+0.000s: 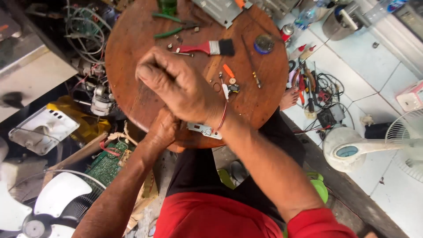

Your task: The person uses a screwdriver to unscrew and remove components from a white plastic frame on a wooden table. They then use a utility knife to scrape a small metal piece and a cloth to clean it before reinserting it into the frame.

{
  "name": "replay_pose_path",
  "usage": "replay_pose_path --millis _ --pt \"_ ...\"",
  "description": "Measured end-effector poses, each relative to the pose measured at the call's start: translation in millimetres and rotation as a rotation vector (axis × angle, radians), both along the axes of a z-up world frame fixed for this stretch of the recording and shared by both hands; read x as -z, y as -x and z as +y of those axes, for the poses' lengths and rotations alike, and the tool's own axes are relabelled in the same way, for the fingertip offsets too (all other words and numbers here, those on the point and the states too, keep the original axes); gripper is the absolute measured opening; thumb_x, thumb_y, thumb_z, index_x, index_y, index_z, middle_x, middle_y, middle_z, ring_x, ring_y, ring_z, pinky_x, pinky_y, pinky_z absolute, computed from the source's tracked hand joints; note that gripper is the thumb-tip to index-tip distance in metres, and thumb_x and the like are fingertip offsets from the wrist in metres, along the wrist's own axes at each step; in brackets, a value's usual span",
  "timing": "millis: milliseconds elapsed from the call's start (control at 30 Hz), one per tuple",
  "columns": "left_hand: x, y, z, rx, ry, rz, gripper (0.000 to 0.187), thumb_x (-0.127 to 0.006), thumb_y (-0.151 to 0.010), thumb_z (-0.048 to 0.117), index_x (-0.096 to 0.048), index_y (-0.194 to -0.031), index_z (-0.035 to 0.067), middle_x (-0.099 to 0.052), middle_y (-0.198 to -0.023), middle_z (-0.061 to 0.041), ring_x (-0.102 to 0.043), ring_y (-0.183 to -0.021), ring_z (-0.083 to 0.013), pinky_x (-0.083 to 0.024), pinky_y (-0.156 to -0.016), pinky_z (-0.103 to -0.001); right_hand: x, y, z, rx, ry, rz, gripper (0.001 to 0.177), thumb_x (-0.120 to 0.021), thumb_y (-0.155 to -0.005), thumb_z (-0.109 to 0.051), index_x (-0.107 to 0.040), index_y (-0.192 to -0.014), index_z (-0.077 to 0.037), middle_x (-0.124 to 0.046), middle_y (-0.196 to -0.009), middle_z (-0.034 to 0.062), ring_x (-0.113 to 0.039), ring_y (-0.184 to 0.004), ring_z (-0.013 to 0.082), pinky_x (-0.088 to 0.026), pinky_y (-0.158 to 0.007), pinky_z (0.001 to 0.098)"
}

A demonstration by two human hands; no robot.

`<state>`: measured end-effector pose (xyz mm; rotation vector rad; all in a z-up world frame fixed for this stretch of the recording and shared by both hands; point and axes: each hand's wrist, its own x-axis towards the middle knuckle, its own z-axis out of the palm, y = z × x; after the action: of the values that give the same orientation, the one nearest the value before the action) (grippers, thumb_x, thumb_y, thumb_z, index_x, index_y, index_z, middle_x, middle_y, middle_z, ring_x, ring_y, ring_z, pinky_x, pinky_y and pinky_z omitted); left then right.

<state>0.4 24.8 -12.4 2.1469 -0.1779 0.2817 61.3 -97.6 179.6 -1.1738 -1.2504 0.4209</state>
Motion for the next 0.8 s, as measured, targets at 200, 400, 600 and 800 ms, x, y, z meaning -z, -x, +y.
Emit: replay_pose_path --millis 200,400,600,800 --pt "35 2 -7 0.001 -0.257 -0.113 0.025 -0.061 -0.093 0.002 -0.058 -0.069 0.008 -0.049 -0.052 -0.002 -0.049 -0.045 -0.0148 -0.041 -0.038 -0.031 27 0 13 0.356 -0.170 -0.004 0.025 -0.038 -0.112 -0.029 -0.055 -0.104 -0.013 -0.052 -0.086 -0.0006 -0.054 -0.074 0.0119 -0.052 -0.066 0.0244" --pt "-25 1 -9 0.121 -0.056 -0.197 0.014 -0.051 -0.106 0.010 -0.059 -0.111 0.000 -0.067 -0.103 -0.018 -0.066 -0.090 -0.0344 -0.052 -0.077 -0.044 -8 -29 1 -0.399 0.053 0.212 0.032 -0.044 -0.110 -0.037 -0.056 -0.097 -0.010 -0.041 -0.077 -0.0035 -0.032 -0.055 0.0067 -0.028 -0.049 0.0212" --pt "19 14 -3 0.019 -0.037 -0.194 0.023 -0.055 -0.095 -0.009 -0.053 -0.075 0.004 -0.052 -0.063 -0.007 -0.050 -0.052 -0.0192 -0.042 -0.048 -0.033 -33 0 -26 0.291 0.376 -0.643 0.042 -0.040 -0.108 -0.050 -0.054 -0.092 -0.014 -0.049 -0.078 0.0000 -0.048 -0.063 0.0199 -0.039 -0.052 0.0352" --pt "28 16 -9 0.013 -0.042 -0.159 0.023 -0.056 -0.095 -0.007 -0.052 -0.075 0.004 -0.051 -0.063 -0.008 -0.048 -0.052 -0.0199 -0.041 -0.049 -0.034 -38 17 -28 0.698 0.834 -1.316 0.016 -0.061 -0.093 -0.035 -0.064 -0.092 -0.019 -0.068 -0.060 0.0029 -0.070 -0.058 0.0357 -0.048 -0.051 0.0512"
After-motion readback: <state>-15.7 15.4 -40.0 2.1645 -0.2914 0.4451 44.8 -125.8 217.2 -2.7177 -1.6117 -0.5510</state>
